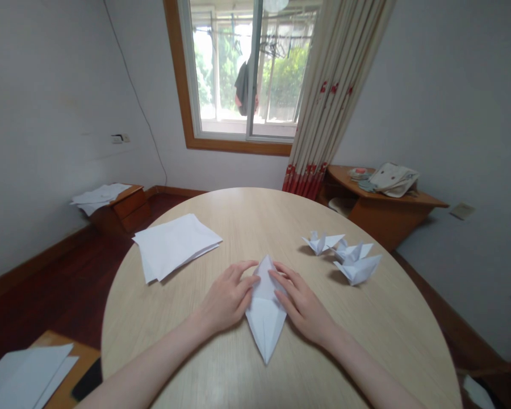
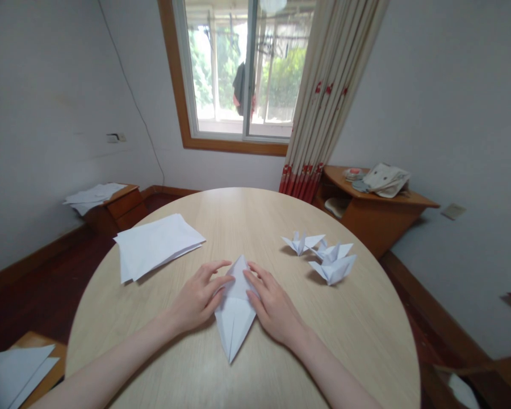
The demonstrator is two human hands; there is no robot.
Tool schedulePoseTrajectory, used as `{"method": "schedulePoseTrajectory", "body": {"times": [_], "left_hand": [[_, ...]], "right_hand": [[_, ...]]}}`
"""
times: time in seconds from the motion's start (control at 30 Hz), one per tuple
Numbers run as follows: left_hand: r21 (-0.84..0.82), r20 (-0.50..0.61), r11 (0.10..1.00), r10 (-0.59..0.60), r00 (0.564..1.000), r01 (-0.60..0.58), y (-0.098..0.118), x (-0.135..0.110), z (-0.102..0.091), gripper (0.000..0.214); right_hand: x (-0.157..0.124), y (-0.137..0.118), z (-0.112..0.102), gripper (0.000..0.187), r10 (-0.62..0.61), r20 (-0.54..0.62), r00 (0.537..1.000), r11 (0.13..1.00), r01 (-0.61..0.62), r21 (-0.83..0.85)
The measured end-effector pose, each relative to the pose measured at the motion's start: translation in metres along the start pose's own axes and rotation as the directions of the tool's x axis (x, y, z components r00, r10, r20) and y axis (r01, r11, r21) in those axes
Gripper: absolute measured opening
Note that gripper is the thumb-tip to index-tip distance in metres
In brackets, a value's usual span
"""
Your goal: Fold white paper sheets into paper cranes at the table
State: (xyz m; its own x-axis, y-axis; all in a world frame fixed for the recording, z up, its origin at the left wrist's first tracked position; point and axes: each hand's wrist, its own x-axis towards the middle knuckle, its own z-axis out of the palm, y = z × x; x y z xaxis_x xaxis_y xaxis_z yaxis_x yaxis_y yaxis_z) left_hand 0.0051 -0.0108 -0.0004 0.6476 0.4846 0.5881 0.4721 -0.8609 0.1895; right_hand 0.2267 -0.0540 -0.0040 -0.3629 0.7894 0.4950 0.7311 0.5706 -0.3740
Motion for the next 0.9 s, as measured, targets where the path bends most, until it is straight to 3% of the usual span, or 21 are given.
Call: {"method": "schedulePoseTrajectory", "body": {"times": [0.17,0.33,0.63,0.9], "left_hand": [[-0.012,-0.003,0.996,0.089,0.996,-0.089,0.000,0.002,-0.004,0.034],[-0.121,0.017,0.982,0.148,0.989,-0.145,0.000,0.002,-0.004,0.032],[-0.066,0.266,0.991,0.127,0.956,-0.114,0.001,0.002,-0.004,0.022],[0.012,0.302,0.994,0.099,0.948,-0.108,0.005,0.002,-0.004,0.021]], "right_hand": [[0.002,-0.001,-0.003,0.042,-0.098,-0.003,0.995,0.993,0.098,-0.061],[0.003,-0.002,-0.004,0.039,-0.116,0.049,0.992,0.988,0.120,-0.092],[0.004,-0.012,-0.008,0.032,-0.127,0.118,0.985,0.981,0.143,-0.135],[0.005,-0.017,-0.010,0.028,-0.120,0.159,0.980,0.981,0.141,-0.129]]}}
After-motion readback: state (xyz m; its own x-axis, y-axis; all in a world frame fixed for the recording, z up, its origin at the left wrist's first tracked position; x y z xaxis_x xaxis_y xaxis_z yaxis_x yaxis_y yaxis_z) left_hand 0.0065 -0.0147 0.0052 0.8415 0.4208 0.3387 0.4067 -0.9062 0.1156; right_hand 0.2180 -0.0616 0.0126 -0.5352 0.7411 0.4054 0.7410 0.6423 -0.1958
